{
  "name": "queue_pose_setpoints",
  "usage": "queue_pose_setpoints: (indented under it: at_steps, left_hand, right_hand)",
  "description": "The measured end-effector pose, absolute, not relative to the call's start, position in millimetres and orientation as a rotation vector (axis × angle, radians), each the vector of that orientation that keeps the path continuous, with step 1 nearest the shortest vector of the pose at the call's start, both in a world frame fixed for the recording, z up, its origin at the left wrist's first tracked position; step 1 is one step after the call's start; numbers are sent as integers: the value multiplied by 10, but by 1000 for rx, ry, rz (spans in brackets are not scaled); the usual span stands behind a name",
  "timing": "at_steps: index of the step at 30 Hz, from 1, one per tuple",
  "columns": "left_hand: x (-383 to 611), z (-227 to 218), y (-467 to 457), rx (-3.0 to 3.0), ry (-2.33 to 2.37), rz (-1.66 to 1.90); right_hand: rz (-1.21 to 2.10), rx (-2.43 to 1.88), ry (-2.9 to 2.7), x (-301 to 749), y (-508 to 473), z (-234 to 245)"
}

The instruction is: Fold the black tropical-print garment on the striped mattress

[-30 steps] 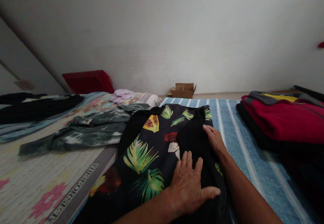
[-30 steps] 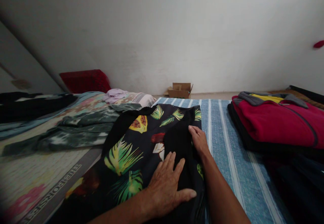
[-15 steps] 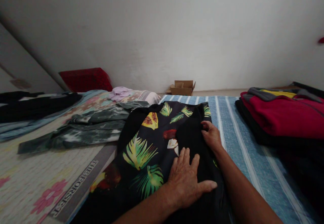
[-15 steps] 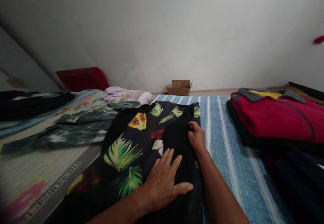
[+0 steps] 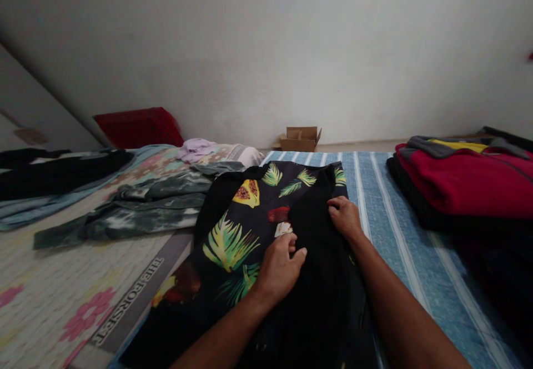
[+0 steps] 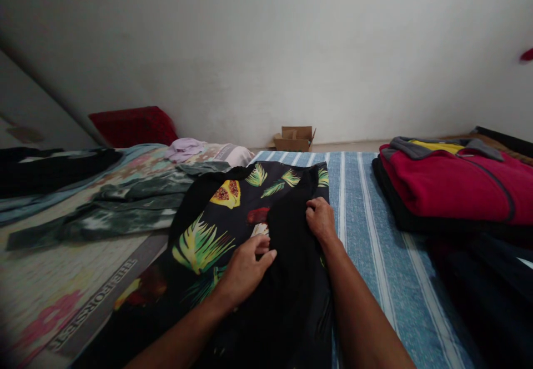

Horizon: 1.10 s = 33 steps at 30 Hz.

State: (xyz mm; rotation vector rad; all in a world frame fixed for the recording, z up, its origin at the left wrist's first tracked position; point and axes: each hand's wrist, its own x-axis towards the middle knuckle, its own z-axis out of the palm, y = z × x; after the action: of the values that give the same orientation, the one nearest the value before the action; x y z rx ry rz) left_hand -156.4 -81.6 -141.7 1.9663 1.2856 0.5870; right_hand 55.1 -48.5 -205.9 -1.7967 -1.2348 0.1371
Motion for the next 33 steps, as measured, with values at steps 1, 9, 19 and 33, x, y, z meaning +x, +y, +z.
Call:
queue_pose_setpoints:
  at_steps: [1,9,19,33]
  left_hand:
    - [-1561,-1428,-770,1864,1288,606]
    - [-1389,-1304,-606,1374,1258,436]
    - [-1402,-1365,-538,1204,1095,526]
    - [-1405,-1487,-600,1146,1098,606]
  right_hand:
    - [135,-1800,-1241,551,-486,-2058]
    - [126,-1808,-1274,562,-484,-2060]
    - [118,-1820,-1290,571,-473,-2064]
    - [119,-1821,-1308,570,-470,-2083]
